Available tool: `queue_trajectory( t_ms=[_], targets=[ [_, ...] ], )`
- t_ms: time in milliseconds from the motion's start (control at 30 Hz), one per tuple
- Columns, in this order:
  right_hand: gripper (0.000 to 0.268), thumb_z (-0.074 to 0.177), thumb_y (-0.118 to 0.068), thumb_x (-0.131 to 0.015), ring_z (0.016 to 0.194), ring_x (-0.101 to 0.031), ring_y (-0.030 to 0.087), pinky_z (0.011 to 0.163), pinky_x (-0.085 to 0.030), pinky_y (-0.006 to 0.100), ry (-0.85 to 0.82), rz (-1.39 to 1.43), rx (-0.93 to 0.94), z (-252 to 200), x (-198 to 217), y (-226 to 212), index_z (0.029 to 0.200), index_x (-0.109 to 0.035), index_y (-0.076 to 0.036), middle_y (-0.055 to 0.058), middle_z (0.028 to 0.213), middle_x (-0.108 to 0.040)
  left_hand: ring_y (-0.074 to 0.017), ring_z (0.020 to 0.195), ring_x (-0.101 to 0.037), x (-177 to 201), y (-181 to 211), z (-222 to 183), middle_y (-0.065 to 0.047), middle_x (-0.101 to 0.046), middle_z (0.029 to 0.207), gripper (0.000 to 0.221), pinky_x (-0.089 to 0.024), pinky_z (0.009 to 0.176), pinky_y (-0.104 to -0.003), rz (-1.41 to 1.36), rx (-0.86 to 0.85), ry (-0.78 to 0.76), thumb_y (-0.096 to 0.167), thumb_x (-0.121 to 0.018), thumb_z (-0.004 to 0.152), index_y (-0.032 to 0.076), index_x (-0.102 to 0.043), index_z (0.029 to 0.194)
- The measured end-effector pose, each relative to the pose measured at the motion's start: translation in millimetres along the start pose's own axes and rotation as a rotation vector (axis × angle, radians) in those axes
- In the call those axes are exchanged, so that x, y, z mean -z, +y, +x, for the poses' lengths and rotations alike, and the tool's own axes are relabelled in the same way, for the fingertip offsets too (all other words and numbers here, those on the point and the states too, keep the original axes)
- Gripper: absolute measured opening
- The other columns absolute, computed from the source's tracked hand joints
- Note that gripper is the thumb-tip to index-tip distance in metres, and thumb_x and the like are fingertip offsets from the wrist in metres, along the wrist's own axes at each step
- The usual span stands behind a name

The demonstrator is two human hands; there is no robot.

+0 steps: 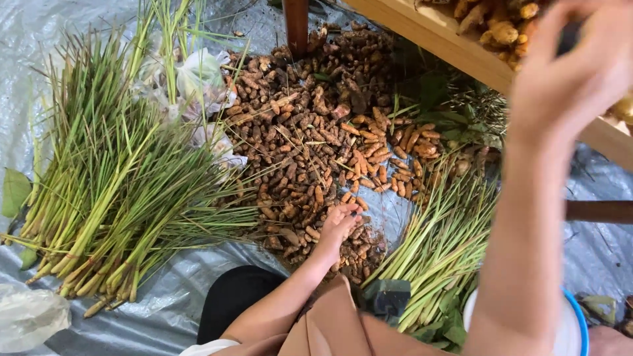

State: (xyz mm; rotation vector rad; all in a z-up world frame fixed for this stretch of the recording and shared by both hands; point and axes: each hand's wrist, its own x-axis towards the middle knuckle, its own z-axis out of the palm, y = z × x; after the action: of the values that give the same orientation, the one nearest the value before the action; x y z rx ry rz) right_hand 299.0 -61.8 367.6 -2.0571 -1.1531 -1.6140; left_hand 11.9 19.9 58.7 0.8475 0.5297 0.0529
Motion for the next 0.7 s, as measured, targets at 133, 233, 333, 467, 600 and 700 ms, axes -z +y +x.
queue_trajectory(
  t_ms=[133,233,333,467,600,700],
  targets=[
    [0.019,0.102,-0.014,-0.084,0.079,-0.063,0.021,0.076,-0.051,0.032,-0.234,0.077,-0.338,-133,-7,-54,0.089,-0.071,-0.02,-0.001,0.086,-0.062,-0.0346,0.125,-0.056,8,-7,2,-0.023,-0.057,0.132,0.036,-0.032,0.115,-0.053,-0.014,-0.049,-0.02,0.02,-0.061,0.103,0.0,-0.054,0.132],
    [0.023,0.094,-0.029,-0.081,0.074,-0.063,0.024,0.068,-0.048,0.036,-0.458,0.095,-0.487,-207,-11,-123,0.078,-0.067,-0.021,0.001,0.076,-0.061,-0.0333,0.125,-0.059,11,-8,6,-0.021,-0.061,0.13,0.031,-0.033,0.116,-0.051,0.038,-0.047,0.029,0.019,-0.064,0.102,0.001,-0.056,0.127],
    [0.002,0.089,-0.021,-0.075,0.075,-0.069,0.025,0.069,-0.055,0.038,-0.664,0.12,-0.648,-252,-17,-171,0.089,-0.074,-0.019,0.003,0.082,-0.07,-0.0317,0.123,-0.06,14,-18,13,-0.02,-0.062,0.13,0.032,-0.036,0.113,-0.051,0.035,-0.022,0.041,0.021,-0.065,0.102,0.003,-0.057,0.127],
    [0.012,0.088,-0.018,-0.074,0.065,-0.071,0.026,0.059,-0.061,0.039,-0.921,0.13,-0.813,-298,-44,-188,0.098,-0.072,-0.012,0.007,0.096,-0.067,-0.0293,0.116,-0.062,30,-42,29,-0.02,-0.06,0.126,0.033,-0.052,0.082,-0.033,0.009,-0.045,0.024,0.015,-0.064,0.102,-0.001,-0.055,0.129],
    [0.016,0.088,-0.019,-0.074,0.059,-0.07,0.029,0.053,-0.06,0.042,-0.99,0.109,-0.824,-322,-62,-193,0.098,-0.07,-0.007,0.013,0.105,-0.066,-0.0273,0.114,-0.064,29,-40,29,-0.02,-0.062,0.125,0.03,-0.053,0.076,-0.028,0.034,-0.044,0.025,0.015,-0.063,0.102,-0.001,-0.057,0.126],
    [0.032,0.082,-0.026,-0.083,0.068,-0.073,0.035,0.057,-0.061,0.05,-1.055,0.094,-0.76,-315,-61,-193,0.102,-0.07,-0.005,0.019,0.119,-0.064,-0.0267,0.114,-0.061,26,-39,27,-0.02,-0.062,0.125,0.029,-0.051,0.086,-0.032,0.052,-0.054,0.033,0.015,-0.064,0.102,0.0,-0.056,0.126]
  ],
)
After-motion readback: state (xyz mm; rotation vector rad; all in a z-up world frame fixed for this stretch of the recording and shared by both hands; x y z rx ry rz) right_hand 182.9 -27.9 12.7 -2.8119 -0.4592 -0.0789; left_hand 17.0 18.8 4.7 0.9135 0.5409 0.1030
